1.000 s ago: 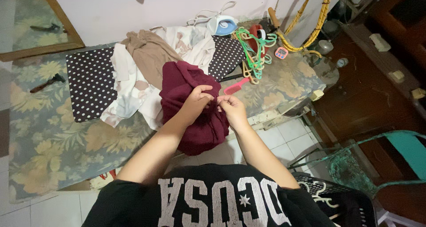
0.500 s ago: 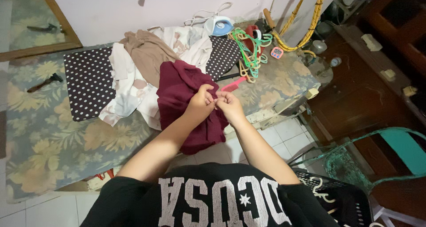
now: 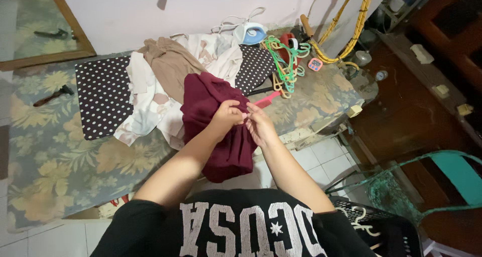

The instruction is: The person picks up various items of clothing from a table and a basket, places them on hangers or folds them, and organizes the items by hand.

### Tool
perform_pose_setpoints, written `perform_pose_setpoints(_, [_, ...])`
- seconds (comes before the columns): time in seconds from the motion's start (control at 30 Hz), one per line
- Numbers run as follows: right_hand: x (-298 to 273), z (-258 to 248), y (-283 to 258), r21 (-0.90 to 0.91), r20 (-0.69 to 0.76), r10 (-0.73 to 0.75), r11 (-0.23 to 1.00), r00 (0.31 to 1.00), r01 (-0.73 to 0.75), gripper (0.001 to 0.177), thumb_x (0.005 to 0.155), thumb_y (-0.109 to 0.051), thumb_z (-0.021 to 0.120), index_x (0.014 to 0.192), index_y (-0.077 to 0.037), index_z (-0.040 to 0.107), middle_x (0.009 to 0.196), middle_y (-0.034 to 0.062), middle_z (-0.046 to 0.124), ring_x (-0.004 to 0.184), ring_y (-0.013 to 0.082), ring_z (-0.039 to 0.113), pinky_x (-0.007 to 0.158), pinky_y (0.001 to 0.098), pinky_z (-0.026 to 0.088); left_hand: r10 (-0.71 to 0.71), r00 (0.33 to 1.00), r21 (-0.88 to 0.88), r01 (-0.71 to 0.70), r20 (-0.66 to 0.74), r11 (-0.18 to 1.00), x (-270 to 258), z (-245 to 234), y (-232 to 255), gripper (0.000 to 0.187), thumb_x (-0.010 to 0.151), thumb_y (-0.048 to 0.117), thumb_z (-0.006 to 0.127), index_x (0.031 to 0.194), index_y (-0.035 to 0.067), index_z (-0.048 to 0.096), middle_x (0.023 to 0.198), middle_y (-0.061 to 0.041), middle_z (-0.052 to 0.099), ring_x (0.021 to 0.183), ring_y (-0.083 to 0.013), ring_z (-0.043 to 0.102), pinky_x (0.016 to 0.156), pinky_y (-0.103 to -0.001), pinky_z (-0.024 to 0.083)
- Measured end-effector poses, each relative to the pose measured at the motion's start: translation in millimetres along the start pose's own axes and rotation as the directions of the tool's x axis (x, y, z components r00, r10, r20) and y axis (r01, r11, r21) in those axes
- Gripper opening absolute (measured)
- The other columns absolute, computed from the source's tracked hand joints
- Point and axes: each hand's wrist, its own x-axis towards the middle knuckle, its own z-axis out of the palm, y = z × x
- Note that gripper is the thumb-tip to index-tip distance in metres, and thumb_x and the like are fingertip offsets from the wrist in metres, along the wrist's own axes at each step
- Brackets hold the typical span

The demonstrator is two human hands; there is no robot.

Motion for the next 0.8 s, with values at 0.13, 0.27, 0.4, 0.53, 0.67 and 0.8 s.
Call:
perform_pose_setpoints(0.13, [-12, 29, -17, 0.068, 0.075, -0.035, 0.997, 0.997, 0.030, 0.052, 0.089, 0.006, 0.048, 0.141, -0.001, 0.046, 0.119, 0.0133, 0.063, 0.089, 0.0158, 0.063, 0.080, 0.0281, 0.055, -0.129, 0.991, -0.031, 0.129, -0.027, 0.991, 6, -3, -2, 0.045, 0.091, 0.012, 0.073, 0.127, 0.002, 0.048, 0.090, -0.002, 0.063, 0.079, -0.0107, 0.062, 0.071, -0.025, 0.052])
perform_pose_setpoints(0.27, [-24, 51, -39, 0.126, 0.060, -0.037, 0.992, 0.998, 0.029, 0.045, 0.086, 0.005, 0.046, 0.131, -0.001, 0.045, 0.117, 0.0122, 0.065, 0.096, 0.0178, 0.069, 0.087, 0.0291, 0.058, 0.120, 0.987, 0.215, -0.140, 0.102, 0.967, -1, 2, 7, 0.026, 0.096, 0.017, 0.073, 0.109, 0.003, 0.056, 0.087, -0.001, 0.061, 0.079, -0.0105, 0.057, 0.071, -0.028, 0.048])
perform_pose_setpoints(0.4, [-5, 34, -52, 0.123, 0.067, -0.155, 0.982, 0.986, 0.146, 0.046, 0.095, 0.004, 0.055, 0.139, -0.005, 0.049, 0.097, 0.0033, 0.062, 0.074, 0.0115, 0.061, 0.066, 0.0236, 0.052, 0.432, 0.858, 0.860, -0.423, 0.280, 0.284, -31, -5, 41, 0.019, 0.091, 0.026, 0.073, 0.092, 0.008, 0.069, 0.083, -0.003, 0.067, 0.086, -0.0168, 0.061, 0.075, -0.038, 0.046])
perform_pose_setpoints(0.53, [12, 20, -63, 0.068, -0.013, -0.182, 0.981, 0.983, 0.183, 0.045, 0.091, 0.000, 0.053, 0.135, -0.009, 0.048, 0.085, 0.0013, 0.059, 0.060, 0.0121, 0.057, 0.051, 0.0277, 0.049, 0.177, 0.958, 0.759, -0.287, 0.225, 0.585, -34, -14, 57, 0.030, 0.094, 0.032, 0.069, 0.109, 0.005, 0.069, 0.093, -0.004, 0.067, 0.090, -0.0144, 0.060, 0.081, -0.036, 0.050])
perform_pose_setpoints(0.67, [26, 32, -68, 0.068, 0.032, -0.216, 0.975, 0.976, 0.213, 0.043, 0.091, -0.001, 0.052, 0.133, -0.009, 0.049, 0.083, 0.0017, 0.059, 0.056, 0.0125, 0.055, 0.047, 0.0281, 0.047, 0.011, 0.989, 0.478, -0.081, 0.147, 0.874, -15, -18, 39, 0.031, 0.096, 0.034, 0.065, 0.108, 0.005, 0.068, 0.095, 0.003, 0.069, 0.092, -0.0100, 0.062, 0.086, -0.032, 0.050])
perform_pose_setpoints(0.8, [46, 49, -63, 0.026, 0.020, -0.239, 0.971, 0.971, 0.239, 0.040, 0.092, -0.001, 0.051, 0.131, -0.007, 0.050, 0.082, 0.0022, 0.060, 0.053, 0.0121, 0.052, 0.044, 0.0276, 0.044, -0.091, 0.996, 0.125, 0.090, 0.007, 0.988, 4, -44, 30, 0.028, 0.102, 0.030, 0.062, 0.099, 0.002, 0.063, 0.091, 0.005, 0.058, 0.087, -0.0090, 0.051, 0.081, -0.030, 0.044])
